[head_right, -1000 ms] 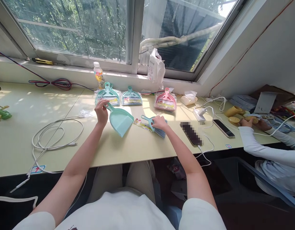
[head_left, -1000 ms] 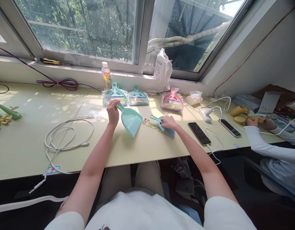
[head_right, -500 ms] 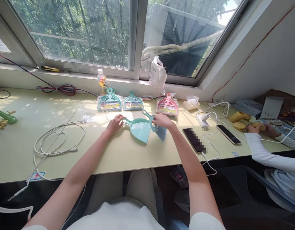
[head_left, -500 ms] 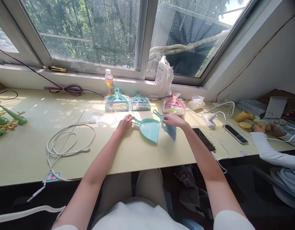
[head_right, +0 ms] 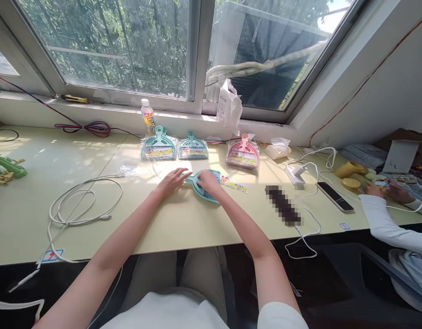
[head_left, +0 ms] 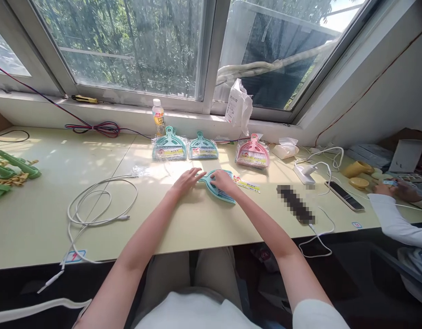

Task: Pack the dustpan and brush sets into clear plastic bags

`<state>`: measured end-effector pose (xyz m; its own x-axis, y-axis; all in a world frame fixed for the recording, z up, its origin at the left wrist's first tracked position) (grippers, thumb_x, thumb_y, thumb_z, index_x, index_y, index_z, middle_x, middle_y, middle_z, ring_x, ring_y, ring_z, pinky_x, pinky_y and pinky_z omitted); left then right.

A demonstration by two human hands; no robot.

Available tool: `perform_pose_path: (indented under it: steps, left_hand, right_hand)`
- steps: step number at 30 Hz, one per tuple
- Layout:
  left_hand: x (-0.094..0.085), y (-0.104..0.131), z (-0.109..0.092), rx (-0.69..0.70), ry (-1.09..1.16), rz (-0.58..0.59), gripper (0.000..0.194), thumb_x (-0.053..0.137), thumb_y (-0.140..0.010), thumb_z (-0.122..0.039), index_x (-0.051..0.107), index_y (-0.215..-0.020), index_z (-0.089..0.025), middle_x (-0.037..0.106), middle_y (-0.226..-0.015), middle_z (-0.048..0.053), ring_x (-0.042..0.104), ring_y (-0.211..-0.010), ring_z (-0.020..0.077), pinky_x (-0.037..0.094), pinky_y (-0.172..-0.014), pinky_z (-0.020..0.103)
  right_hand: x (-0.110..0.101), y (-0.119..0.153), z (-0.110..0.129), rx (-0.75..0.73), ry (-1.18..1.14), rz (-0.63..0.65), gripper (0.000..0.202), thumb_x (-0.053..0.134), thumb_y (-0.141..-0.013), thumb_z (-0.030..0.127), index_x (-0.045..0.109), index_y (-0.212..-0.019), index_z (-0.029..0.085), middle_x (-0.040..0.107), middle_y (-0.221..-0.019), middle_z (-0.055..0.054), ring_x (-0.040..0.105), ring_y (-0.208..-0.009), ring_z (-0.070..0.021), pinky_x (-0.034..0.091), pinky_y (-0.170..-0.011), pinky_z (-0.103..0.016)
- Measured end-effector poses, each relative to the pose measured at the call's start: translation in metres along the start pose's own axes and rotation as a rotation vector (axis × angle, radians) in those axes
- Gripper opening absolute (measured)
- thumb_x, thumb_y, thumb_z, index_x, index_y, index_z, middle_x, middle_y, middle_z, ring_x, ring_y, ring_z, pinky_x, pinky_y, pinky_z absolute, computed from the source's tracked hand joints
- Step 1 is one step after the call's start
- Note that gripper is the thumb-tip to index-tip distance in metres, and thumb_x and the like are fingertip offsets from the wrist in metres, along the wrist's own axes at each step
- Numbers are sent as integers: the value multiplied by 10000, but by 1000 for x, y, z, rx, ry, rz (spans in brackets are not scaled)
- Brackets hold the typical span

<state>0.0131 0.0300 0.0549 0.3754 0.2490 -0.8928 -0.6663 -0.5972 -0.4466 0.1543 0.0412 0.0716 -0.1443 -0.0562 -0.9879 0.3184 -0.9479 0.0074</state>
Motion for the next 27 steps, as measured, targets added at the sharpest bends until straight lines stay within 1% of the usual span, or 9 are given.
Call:
perform_pose_path:
  steps: [4,12,15,17,19,21,22,25,27]
  left_hand:
    - [14,-7,-14,55,43,101,490,421,-858,-4,598,-1284,-168,620,-1264,167,574,-1211,278,473,-1010,413]
    - [29,-4,-1,-119,241,160,479,399,-844,0,644,-1217,-175,608,-1359,151,563,-1279,254,476,-1025,376]
    - [26,-4,3,-157,369,86,468,414,-833,-20,659,-1189,-200,627,-1333,131,563,-1277,259,399,-1120,451]
    - [16,-4,12,-250,455,-60,480,453,-822,-57,641,-1231,-223,599,-1366,117,515,-1324,274,300,-1182,515]
    - [6,-1,27,-428,628,-248,543,526,-805,-120,572,-1332,-244,533,-1435,112,432,-1391,298,244,-1196,559]
    - [5,3,39,-599,924,-349,607,584,-799,-210,504,-1396,-280,518,-1438,104,436,-1383,319,313,-1151,575]
    - [9,2,40,-644,1081,-335,590,584,-813,-268,500,-1396,-290,553,-1393,102,494,-1332,326,380,-1102,572]
    - [23,0,31,-680,1459,-168,481,548,-853,-422,577,-1300,-246,675,-1150,105,656,-1086,318,532,-917,505]
    - [29,3,27,-712,1615,-133,488,648,-792,-399,599,-1236,-201,703,-1042,96,681,-1002,293,558,-868,432]
  right_hand:
    - [5,-2,-7,15,-87,-71,113,675,-867,237,759,-928,193,747,-991,-68,665,-966,-214,462,-829,-259]
    - [6,-3,-1,79,7,-60,91,686,-838,230,771,-825,199,752,-915,-79,670,-903,-232,460,-723,-277]
    - [6,-3,1,80,4,-72,104,667,-830,226,767,-824,197,754,-911,-76,669,-899,-228,457,-723,-274]
    - [7,-6,-2,97,-55,-92,103,676,-812,254,768,-828,211,756,-918,-61,672,-905,-228,466,-737,-274]
    - [6,-11,-6,149,-158,-129,107,698,-785,277,769,-844,224,760,-935,-47,679,-919,-231,482,-758,-276]
    - [2,-19,-6,214,-279,-212,129,707,-782,289,768,-881,233,764,-963,-40,686,-941,-230,499,-801,-284]
    - [-2,-22,-3,236,-336,-273,138,701,-796,294,766,-903,234,764,-984,-42,689,-958,-230,505,-832,-292]
    - [-12,-33,13,205,-480,-422,157,658,-856,304,765,-943,229,759,-1038,-58,688,-1010,-227,506,-927,-319]
    - [-16,-35,19,134,-563,-448,180,616,-886,283,764,-972,226,752,-1065,-63,685,-1021,-217,509,-952,-328]
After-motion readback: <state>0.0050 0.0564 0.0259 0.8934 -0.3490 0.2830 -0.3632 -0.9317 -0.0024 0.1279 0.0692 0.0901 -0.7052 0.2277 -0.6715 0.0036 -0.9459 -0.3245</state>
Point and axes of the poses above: each hand's wrist, its own y-axis away from the middle knuckle, its own x-axis out of the palm, z = x × y, the point moved 7 cm from there along -y, towards the middle knuckle
